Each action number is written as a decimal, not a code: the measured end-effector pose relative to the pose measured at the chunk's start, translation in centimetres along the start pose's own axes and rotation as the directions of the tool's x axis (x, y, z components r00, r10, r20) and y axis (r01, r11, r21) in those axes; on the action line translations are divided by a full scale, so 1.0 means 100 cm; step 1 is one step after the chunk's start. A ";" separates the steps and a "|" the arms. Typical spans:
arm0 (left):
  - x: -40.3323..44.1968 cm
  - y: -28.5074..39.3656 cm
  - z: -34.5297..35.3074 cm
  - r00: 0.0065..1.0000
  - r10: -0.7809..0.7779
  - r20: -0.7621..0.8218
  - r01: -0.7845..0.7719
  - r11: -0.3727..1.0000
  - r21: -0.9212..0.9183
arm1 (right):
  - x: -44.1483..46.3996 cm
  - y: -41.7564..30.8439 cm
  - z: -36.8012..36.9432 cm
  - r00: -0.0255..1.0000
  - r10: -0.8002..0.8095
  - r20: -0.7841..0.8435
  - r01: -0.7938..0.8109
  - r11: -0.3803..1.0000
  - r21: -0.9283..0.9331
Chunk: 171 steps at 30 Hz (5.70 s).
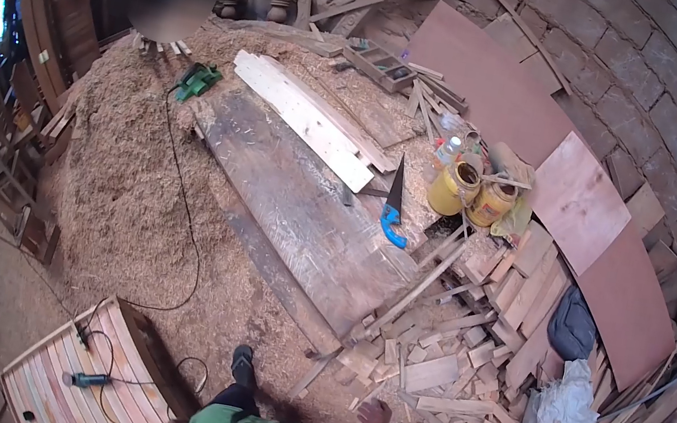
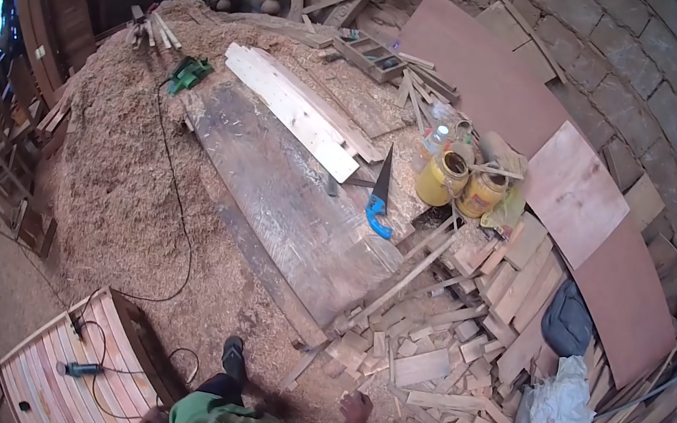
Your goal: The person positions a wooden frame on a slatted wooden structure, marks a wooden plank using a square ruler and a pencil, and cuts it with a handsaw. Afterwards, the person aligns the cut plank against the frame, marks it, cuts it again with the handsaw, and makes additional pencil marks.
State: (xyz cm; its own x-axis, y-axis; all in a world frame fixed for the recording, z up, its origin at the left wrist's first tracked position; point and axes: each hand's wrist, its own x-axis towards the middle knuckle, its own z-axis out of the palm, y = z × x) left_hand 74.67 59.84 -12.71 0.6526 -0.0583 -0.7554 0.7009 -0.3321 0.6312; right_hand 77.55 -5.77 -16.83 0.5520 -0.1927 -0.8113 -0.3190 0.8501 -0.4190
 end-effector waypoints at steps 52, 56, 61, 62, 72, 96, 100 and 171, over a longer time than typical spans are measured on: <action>0.561 0.693 -0.338 0.817 0.454 0.355 -0.467 0.160 0.870 | 0.047 0.036 0.506 0.543 -0.437 -0.717 0.654 0.755 0.035; 0.535 0.773 -0.223 0.694 0.536 0.480 -0.559 -0.018 0.829 | 0.010 0.149 0.476 0.559 -0.186 -0.808 0.598 0.766 0.237; 0.522 0.794 -0.100 0.528 0.428 0.733 -0.694 -0.280 0.664 | -0.007 0.315 0.479 0.596 0.037 -0.802 0.422 0.835 0.352; 0.511 0.793 -0.078 0.490 0.388 0.781 -0.707 -0.348 0.616 | -0.019 0.330 0.494 0.599 0.105 -0.794 0.368 0.844 0.389; 0.494 0.798 0.024 0.469 0.132 0.873 -0.653 -0.614 0.444 | -0.074 0.476 0.439 0.641 0.033 -0.767 0.332 0.889 0.316; 0.505 0.782 0.020 0.308 0.370 0.877 -0.744 -0.481 0.464 | -0.217 -0.118 0.633 -0.090 -0.866 -0.492 0.973 0.029 -0.230; 0.486 0.792 0.056 0.338 0.458 0.822 -0.855 -0.215 0.471 | -0.310 -0.131 0.716 -0.678 -0.705 -0.208 0.732 -0.624 -0.273; 0.458 0.725 0.177 -0.140 0.636 0.759 -0.883 -0.427 0.195 | 0.109 -0.073 0.575 0.293 -0.949 -0.114 0.266 0.195 -0.944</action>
State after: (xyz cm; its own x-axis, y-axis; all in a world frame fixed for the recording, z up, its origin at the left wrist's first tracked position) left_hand 150.29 16.38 -4.61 0.1367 -0.9174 0.3738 -0.9316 0.0092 0.3633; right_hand 130.24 14.09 0.82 0.3769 -0.9193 0.1134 -0.6430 -0.3478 -0.6823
